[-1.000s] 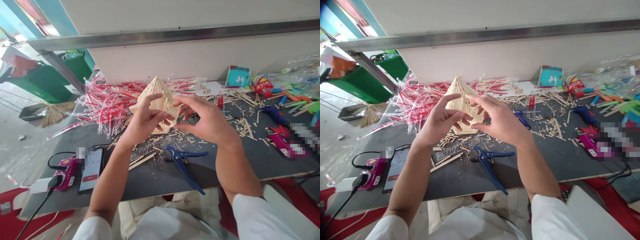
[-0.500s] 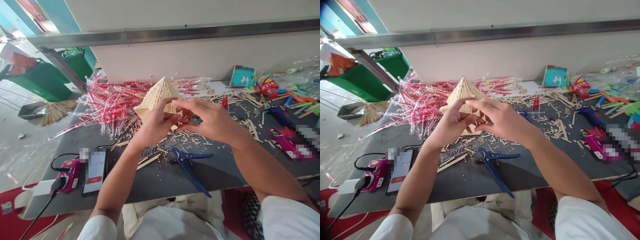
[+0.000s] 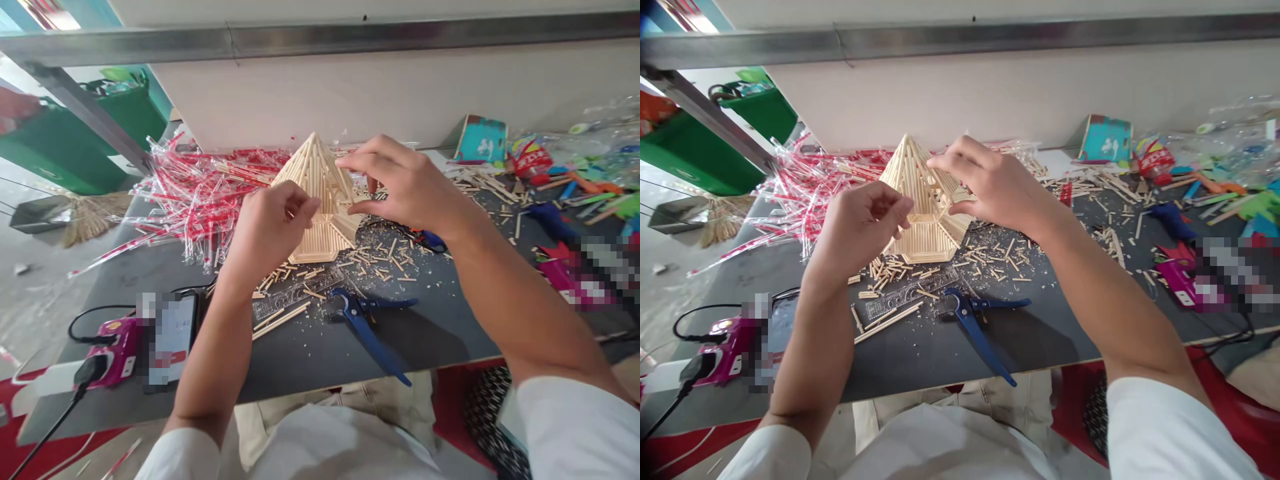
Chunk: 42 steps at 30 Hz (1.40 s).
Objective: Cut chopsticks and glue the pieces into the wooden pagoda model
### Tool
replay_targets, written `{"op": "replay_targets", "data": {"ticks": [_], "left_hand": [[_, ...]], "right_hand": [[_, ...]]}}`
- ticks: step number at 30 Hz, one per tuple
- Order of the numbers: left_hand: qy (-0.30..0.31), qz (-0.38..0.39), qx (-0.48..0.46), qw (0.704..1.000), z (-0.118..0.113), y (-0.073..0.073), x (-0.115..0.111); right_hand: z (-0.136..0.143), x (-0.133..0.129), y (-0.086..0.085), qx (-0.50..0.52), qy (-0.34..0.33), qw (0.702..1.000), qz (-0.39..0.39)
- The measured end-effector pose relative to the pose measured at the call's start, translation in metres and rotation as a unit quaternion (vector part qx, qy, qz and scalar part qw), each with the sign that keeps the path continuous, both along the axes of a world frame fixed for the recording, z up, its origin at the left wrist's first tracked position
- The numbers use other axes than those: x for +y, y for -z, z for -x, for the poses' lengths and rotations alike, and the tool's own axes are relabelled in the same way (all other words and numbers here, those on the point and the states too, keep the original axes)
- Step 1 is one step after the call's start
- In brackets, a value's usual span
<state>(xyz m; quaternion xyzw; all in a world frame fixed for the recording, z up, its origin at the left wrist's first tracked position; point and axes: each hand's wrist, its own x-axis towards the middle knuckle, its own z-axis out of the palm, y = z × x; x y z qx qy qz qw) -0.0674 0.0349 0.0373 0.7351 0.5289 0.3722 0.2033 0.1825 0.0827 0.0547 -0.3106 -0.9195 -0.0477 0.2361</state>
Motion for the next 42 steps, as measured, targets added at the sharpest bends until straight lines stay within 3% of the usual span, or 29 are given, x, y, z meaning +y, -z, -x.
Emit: {"op": "replay_targets", "data": {"ticks": [4,16,22,31,42], "left_hand": [[-0.101,-0.086,0.056,0.99,-0.004,0.008,0.009],[-0.138,-0.139,0.056,0.979,-0.007,0.013,0.011],[-0.116,-0.131,0.037,0.984,-0.007,0.019,0.017],[-0.11,-0.108,0.053,0.987,-0.007,0.017,0.014],[-0.11,-0.132,0.085,0.981,-0.005,0.02,0.017]], "right_hand": [[0.002,0.012,0.007,-0.01,0.018,1.0,-0.018],[0.007,0.022,0.017,-0.011,0.012,1.0,-0.02],[0.005,0.021,0.017,-0.013,0.02,1.0,0.008],[0.004,0.023,0.023,0.025,0.014,0.999,0.041],[-0.009,0.016,0.034,0.193,0.016,0.973,0.125]]}}
